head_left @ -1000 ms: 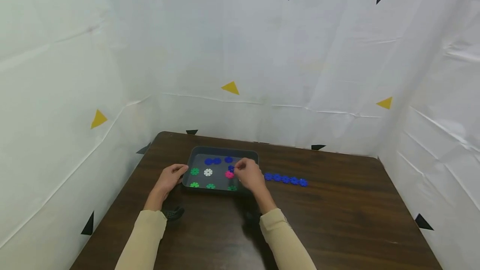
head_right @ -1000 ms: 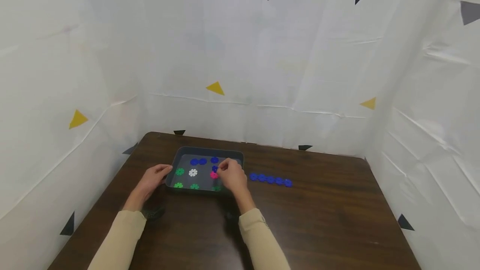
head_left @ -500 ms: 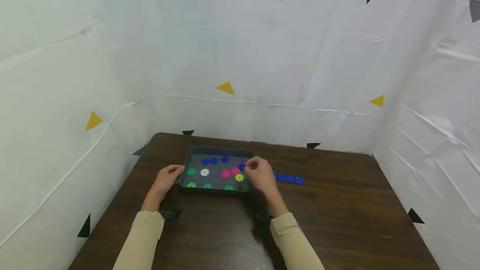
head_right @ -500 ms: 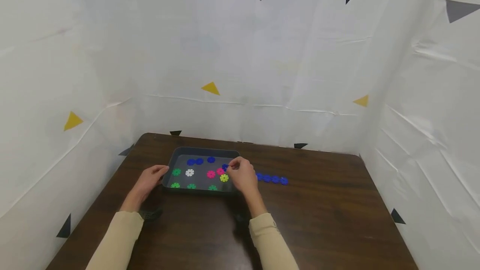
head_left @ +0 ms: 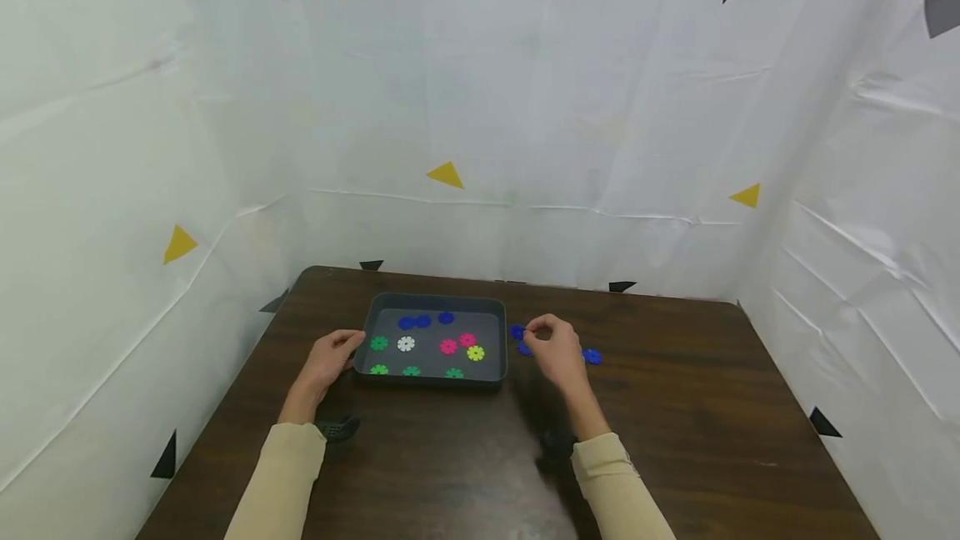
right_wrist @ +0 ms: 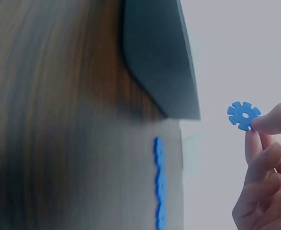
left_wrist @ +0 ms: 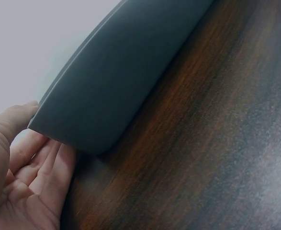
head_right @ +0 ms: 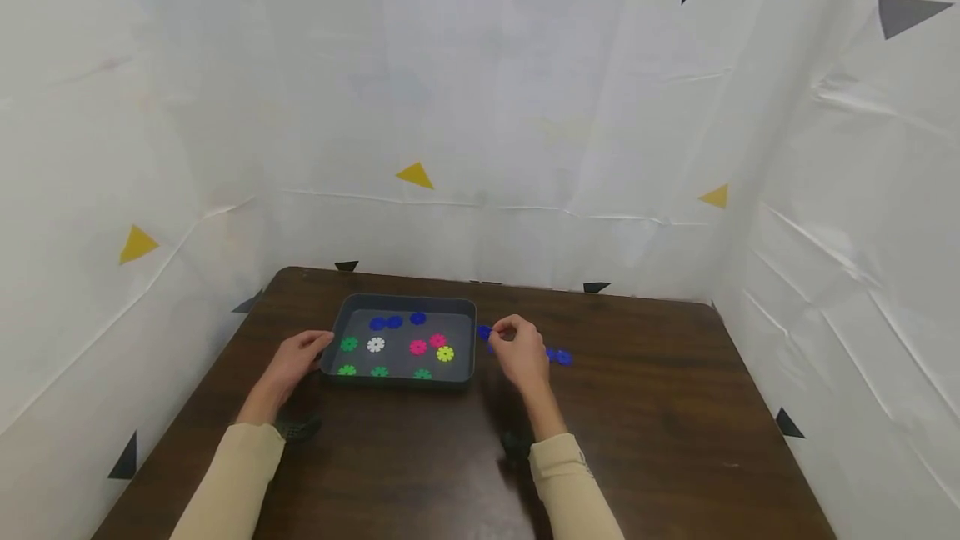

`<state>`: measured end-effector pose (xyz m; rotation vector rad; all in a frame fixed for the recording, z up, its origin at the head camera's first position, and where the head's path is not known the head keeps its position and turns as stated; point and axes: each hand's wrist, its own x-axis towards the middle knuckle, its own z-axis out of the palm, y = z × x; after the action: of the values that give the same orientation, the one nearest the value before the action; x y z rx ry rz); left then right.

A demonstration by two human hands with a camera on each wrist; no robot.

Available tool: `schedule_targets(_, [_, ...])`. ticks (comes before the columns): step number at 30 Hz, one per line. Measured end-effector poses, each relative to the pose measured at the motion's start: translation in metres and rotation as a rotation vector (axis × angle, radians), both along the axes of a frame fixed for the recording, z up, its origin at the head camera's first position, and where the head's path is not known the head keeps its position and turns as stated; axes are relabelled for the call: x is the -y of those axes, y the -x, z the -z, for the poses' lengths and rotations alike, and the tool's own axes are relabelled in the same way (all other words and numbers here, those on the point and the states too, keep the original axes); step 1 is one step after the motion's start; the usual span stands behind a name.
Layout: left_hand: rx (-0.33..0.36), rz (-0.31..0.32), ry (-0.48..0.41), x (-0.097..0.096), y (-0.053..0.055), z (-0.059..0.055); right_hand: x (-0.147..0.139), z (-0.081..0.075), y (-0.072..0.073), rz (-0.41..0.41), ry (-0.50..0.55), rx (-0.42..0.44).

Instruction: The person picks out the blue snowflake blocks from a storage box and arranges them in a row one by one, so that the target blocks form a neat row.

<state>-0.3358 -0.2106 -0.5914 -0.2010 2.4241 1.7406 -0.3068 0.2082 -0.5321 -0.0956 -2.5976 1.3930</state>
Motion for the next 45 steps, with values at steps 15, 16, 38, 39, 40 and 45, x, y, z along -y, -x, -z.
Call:
schedule_targets(15, [0.001, -0.001, -0.012, 0.002, 0.005, 0.005, -0.061, 0.006, -0.009, 0.084, -0.020, 0.058])
schedule_targets(16, [0.000, 0.000, -0.015, 0.002, 0.005, 0.004, -0.066, 0.007, -0.009, 0.091, -0.018, 0.069])
schedule_targets(38, [-0.011, -0.001, -0.021, 0.002, 0.005, 0.004, -0.146, 0.035, -0.010, 0.188, 0.104, 0.149])
schedule_targets(39, [-0.012, -0.001, -0.020, 0.002, 0.005, 0.004, -0.147, 0.037, -0.010, 0.184, 0.119, 0.160])
schedule_targets(40, [-0.014, -0.001, -0.021, 0.002, 0.004, 0.005, -0.149, 0.038, -0.010, 0.180, 0.134, 0.171])
schedule_targets(45, [-0.017, -0.004, -0.029, 0.001, 0.003, 0.005, -0.156, 0.044, -0.008, 0.161, 0.196, 0.249])
